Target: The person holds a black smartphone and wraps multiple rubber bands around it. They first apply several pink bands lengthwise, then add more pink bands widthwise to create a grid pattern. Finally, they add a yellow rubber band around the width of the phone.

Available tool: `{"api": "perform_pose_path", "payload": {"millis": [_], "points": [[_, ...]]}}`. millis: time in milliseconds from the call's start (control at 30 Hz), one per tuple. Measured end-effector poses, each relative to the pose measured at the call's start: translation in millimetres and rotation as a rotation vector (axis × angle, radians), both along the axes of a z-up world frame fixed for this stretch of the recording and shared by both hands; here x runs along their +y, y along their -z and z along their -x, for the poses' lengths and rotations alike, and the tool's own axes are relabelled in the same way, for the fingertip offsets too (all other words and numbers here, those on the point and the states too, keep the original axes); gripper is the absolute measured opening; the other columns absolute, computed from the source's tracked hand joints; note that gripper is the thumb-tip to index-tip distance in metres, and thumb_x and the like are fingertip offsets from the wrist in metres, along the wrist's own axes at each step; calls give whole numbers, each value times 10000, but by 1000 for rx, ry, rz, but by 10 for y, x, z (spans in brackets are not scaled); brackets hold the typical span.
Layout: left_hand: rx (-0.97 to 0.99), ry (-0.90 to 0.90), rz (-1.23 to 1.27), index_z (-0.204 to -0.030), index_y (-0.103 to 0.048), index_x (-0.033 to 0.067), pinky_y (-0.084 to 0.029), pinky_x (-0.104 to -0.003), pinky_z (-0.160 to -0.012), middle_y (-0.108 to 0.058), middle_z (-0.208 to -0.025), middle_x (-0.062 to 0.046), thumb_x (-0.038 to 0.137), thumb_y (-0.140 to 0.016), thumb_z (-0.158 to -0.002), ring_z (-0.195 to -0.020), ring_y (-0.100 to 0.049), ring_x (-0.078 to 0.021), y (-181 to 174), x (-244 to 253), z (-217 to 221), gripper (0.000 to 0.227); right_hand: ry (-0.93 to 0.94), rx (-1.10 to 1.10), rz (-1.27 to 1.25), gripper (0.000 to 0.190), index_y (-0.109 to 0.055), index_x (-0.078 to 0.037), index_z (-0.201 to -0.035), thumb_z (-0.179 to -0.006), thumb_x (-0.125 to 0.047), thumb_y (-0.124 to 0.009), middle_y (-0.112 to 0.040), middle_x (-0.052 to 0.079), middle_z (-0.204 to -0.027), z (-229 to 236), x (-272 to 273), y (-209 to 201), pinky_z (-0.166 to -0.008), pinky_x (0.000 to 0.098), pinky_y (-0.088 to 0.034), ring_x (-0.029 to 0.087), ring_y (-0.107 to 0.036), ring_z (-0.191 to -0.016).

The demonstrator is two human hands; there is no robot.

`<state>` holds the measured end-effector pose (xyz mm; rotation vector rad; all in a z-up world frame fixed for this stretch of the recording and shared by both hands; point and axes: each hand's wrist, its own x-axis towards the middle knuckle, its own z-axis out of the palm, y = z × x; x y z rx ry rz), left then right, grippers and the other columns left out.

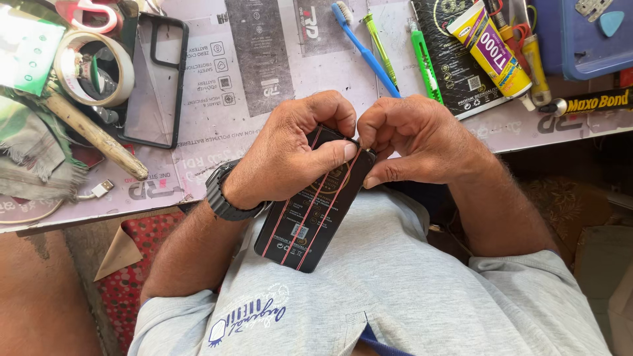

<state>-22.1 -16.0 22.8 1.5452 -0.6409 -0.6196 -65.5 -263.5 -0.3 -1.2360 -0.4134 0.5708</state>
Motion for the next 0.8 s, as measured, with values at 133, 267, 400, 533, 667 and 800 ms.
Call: {"api": "perform_pose_path", "payload": {"millis": [133,267,400,533,667,800], "points": [[2,0,4,-990,-647,58,-550,-232,-712,-659,-845,12,93,-695,-910,-788,-635,-57,32,20,19,100,3,-33,7,403,-610,24,-1143,-820,41,-849,-655,80,-1073,-4,10,13,-885,282,-651,145,-717,-1007],[52,14,56,-1010,-658,58,-563,-234,-752,-679,-882,11,87,-688,-916,-827,-652,-61,33,11,19,103,-12,-43,20,391,-611,17,-1127,-818,43,-850,-663,76,-1062,-13,1,7,-874,274,-652,139,-719,-997],[20,-1,29,-1007,-676,57,-553,-238,-754,-675,-886,8,82,-693,-897,-831,-637,-67,20,-7,17,114,-21,-44,31,382,-612,10,-1114,-819,37,-853,-667,74,-1053,-12,-10,12,-864,267,-655,136,-727,-986],[13,-6,-10,-985,-679,61,-554,-233,-731,-682,-863,18,93,-708,-871,-806,-641,-62,8,-12,17,122,-22,-54,39,385,-612,8,-1110,-810,34,-853,-661,77,-1054,-21,-7,10,-851,263,-654,135,-726,-983],[59,-13,0,-989,-674,51,-550,-224,-728,-682,-863,20,75,-713,-880,-807,-635,-53,-1,-4,28,118,-18,-52,15,381,-616,16,-1117,-820,37,-853,-661,87,-1062,-29,14,-29,-871,274,-649,153,-723,-997],[90,-149,155,-1029,-667,36,-564,-221,-777,-697,-921,16,43,-700,-958,-810,-648,-39,-19,66,-8,79,121,139,-160,448,-570,-34,-1227,-860,-6,-825,-703,166,-1114,38,157,-91,-898,317,-648,211,-748,-1032]]}}
